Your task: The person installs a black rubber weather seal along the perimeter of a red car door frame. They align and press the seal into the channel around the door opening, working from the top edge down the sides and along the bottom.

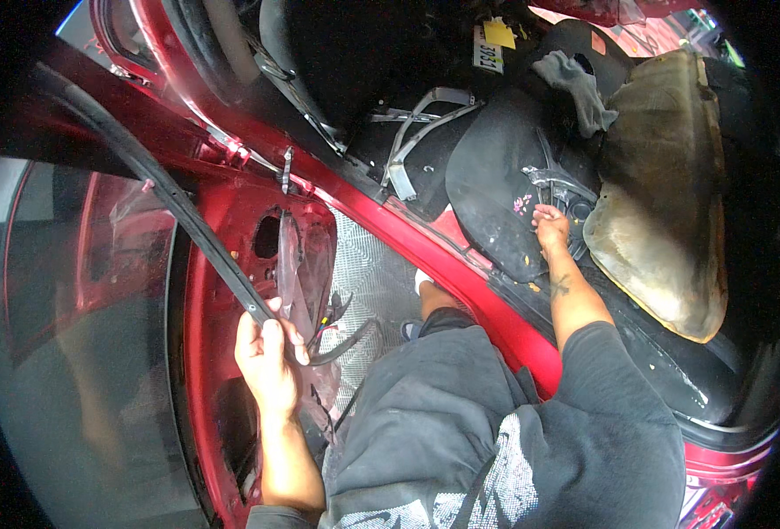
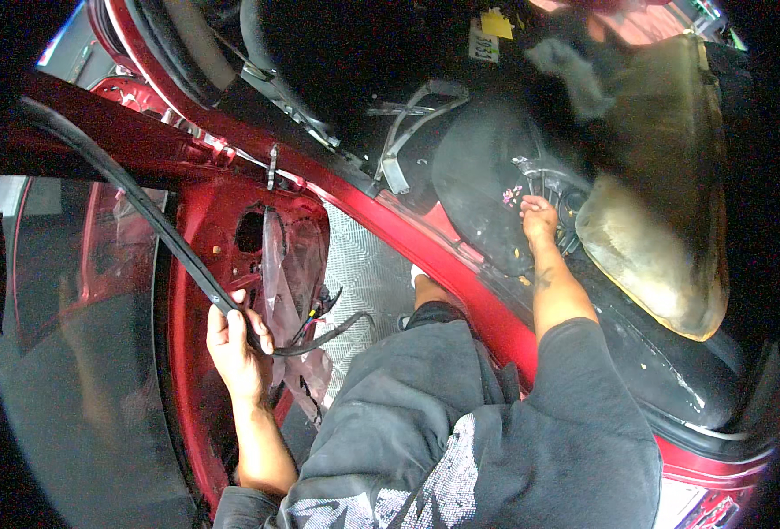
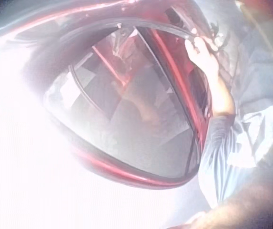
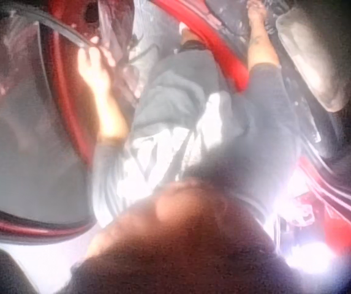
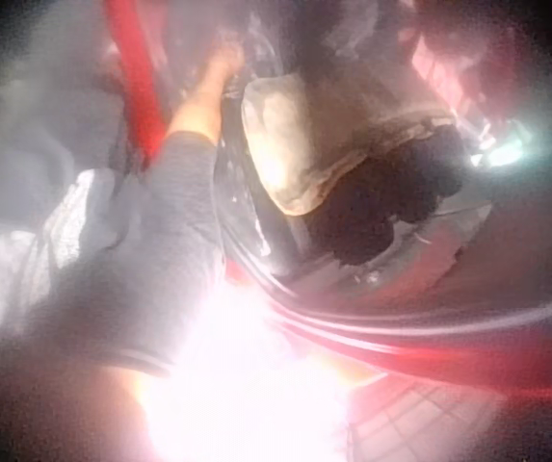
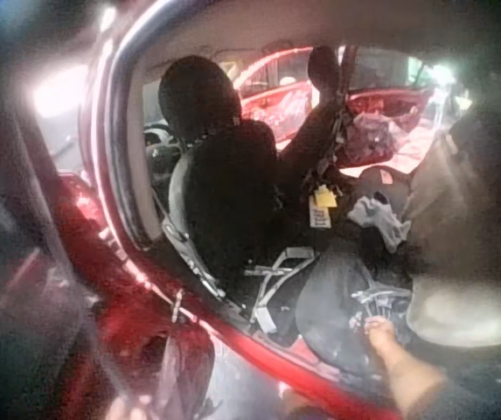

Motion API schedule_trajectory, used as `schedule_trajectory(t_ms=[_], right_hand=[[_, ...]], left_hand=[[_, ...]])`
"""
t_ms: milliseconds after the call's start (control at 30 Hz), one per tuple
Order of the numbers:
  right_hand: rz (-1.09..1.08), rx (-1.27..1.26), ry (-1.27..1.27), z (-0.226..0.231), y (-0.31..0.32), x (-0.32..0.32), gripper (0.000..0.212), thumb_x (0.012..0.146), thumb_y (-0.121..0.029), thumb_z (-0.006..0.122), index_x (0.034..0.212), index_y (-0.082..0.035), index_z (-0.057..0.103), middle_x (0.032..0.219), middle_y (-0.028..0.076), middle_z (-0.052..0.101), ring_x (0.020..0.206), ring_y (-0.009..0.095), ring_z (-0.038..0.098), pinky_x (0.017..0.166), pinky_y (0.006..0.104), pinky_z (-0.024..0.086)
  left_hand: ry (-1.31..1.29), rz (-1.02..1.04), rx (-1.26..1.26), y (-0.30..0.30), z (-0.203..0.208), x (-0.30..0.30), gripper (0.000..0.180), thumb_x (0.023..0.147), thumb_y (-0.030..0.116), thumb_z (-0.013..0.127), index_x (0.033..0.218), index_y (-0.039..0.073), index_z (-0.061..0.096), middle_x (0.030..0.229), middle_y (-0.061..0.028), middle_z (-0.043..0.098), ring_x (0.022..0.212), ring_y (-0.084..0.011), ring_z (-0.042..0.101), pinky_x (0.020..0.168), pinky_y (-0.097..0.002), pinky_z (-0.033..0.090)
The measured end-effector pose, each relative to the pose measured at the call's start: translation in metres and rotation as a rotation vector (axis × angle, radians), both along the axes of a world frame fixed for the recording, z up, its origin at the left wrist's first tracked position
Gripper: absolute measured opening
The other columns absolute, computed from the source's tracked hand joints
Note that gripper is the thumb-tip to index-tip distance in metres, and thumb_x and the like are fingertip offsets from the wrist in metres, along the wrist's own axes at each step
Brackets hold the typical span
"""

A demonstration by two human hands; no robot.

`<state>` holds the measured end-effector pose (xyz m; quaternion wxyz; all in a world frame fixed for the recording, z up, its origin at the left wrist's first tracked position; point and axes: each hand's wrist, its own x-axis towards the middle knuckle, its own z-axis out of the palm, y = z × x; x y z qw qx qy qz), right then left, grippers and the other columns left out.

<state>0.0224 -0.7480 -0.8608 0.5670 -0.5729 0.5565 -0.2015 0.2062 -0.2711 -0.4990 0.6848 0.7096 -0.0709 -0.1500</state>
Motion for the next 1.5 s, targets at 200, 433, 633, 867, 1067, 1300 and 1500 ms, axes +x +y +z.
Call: schedule_trajectory(t_ms=[200, 433, 633, 867, 1067, 1300, 1500], right_hand=[[0.078, 0.052, -0.06, 0.029, 0.013, -0.002, 0.015, 0.098, -0.012, 0.073, 0.112, -0.007, 0.073, 0.093, 0.0, 0.075, 0.074, 0.007, 0.066, 0.06, 0.0225, 0.048], [0.148, 0.054, -0.202, 0.061, 0.057, 0.017, 0.016, 0.096, -0.005, 0.073, 0.112, 0.0, 0.072, 0.093, 0.005, 0.075, 0.077, 0.009, 0.066, 0.066, 0.0229, 0.053], [0.485, 0.097, -0.426, 0.212, 0.176, 0.076, 0.018, 0.097, -0.006, 0.072, 0.113, 0.003, 0.07, 0.101, 0.011, 0.077, 0.087, 0.014, 0.072, 0.077, 0.0251, 0.058], [0.826, -0.041, -0.583, 0.384, 0.267, 0.102, 0.011, 0.094, -0.003, 0.076, 0.105, 0.0, 0.076, 0.097, 0.008, 0.077, 0.091, 0.014, 0.073, 0.084, 0.0274, 0.059], [1.0, -0.607, -0.724, 0.433, 0.301, 0.107, 0.011, 0.093, 0.003, 0.073, 0.104, 0.003, 0.075, 0.096, 0.011, 0.075, 0.091, 0.018, 0.072, 0.082, 0.0296, 0.057], [1.04, -0.744, -0.682, 0.433, 0.306, 0.108, 0.014, 0.09, 0.001, 0.073, 0.103, -0.001, 0.076, 0.098, 0.015, 0.076, 0.09, 0.028, 0.076, 0.08, 0.0357, 0.06], [1.098, -0.982, -0.648, 0.438, 0.3, 0.115, 0.014, 0.089, -0.001, 0.075, 0.102, -0.001, 0.073, 0.096, 0.015, 0.073, 0.088, 0.033, 0.072, 0.078, 0.0401, 0.058]], left_hand=[[0.049, 0.082, -0.156, 0.004, 0.011, -0.019, 0.035, 0.111, 0.021, 0.057, 0.143, 0.007, 0.055, 0.083, -0.0009, 0.054, 0.06, -0.0087, 0.046, 0.054, -0.0253, 0.04], [0.206, -0.026, -0.495, 0.023, 0.016, -0.024, 0.053, 0.11, 0.036, 0.049, 0.155, 0.008, 0.045, 0.093, -0.0023, 0.054, 0.079, -0.0127, 0.051, 0.069, -0.0315, 0.045], [0.28, -0.108, -0.637, 0.039, 0.024, -0.032, 0.048, 0.112, 0.025, 0.052, 0.154, 0.002, 0.047, 0.099, -0.0037, 0.059, 0.082, -0.014, 0.058, 0.072, -0.0309, 0.051], [0.27, -0.104, -0.492, 0.029, 0.03, -0.05, 0.046, 0.11, 0.022, 0.058, 0.151, 0.0, 0.051, 0.097, -0.003, 0.059, 0.077, -0.0131, 0.059, 0.068, -0.0294, 0.053], [0.201, -0.149, -0.538, 0.014, 0.027, -0.06, 0.043, 0.11, 0.016, 0.06, 0.15, 0.003, 0.055, 0.098, -0.0009, 0.061, 0.08, -0.0096, 0.059, 0.07, -0.028, 0.055], [0.156, -0.142, -0.485, 0.006, 0.02, -0.063, 0.044, 0.108, 0.013, 0.061, 0.15, 0.002, 0.055, 0.096, -0.0005, 0.062, 0.08, -0.0084, 0.059, 0.071, -0.026, 0.054], [-0.039, -0.106, -0.279, 0.008, 0.023, -0.063, 0.045, 0.107, 0.01, 0.061, 0.15, -0.003, 0.054, 0.1, -0.0011, 0.056, 0.079, -0.0076, 0.058, 0.069, -0.0251, 0.053]])
